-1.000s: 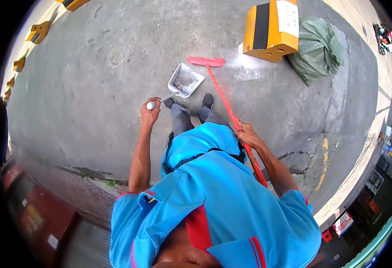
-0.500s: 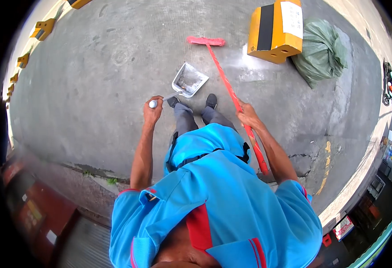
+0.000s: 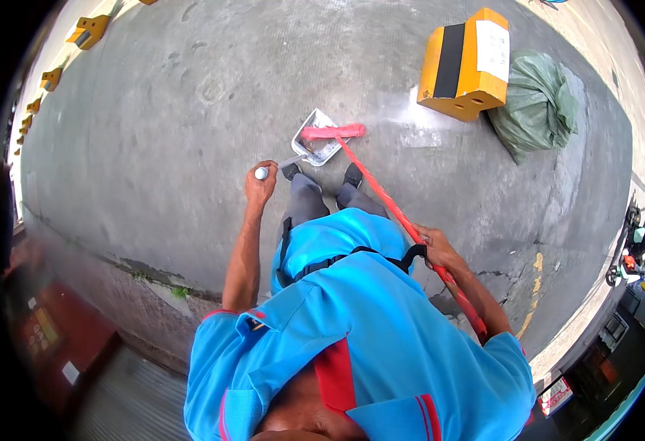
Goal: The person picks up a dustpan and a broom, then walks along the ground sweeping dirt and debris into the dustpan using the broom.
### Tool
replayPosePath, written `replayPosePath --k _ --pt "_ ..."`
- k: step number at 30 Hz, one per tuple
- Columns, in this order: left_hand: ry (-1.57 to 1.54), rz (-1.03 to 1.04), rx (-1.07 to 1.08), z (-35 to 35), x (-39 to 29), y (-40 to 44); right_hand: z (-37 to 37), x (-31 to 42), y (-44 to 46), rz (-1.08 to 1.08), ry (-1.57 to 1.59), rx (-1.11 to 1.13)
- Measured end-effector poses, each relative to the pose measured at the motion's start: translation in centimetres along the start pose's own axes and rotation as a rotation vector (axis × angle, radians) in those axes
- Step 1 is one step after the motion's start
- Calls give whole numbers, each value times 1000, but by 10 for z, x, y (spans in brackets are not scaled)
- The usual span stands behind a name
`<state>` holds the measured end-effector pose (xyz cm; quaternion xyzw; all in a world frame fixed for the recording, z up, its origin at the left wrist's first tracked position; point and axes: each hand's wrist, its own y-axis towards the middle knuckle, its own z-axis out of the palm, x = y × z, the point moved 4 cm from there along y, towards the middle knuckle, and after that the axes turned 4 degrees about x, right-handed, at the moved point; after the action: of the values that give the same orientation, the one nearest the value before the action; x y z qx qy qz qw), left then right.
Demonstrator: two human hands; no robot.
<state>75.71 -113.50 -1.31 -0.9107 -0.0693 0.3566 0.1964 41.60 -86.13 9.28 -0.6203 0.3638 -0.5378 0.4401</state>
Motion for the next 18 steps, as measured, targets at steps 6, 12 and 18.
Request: replayPosePath --k 6,12,18 --pt "-17 -3 11 2 21 -1 -6 5 87 -460 -175 -238" --pt "-103 -86 -46 -14 52 -10 -22 54 106 -226 -89 -318" --pt "-105 -36 -44 -46 94 -24 39 18 130 -262 -294 -311"
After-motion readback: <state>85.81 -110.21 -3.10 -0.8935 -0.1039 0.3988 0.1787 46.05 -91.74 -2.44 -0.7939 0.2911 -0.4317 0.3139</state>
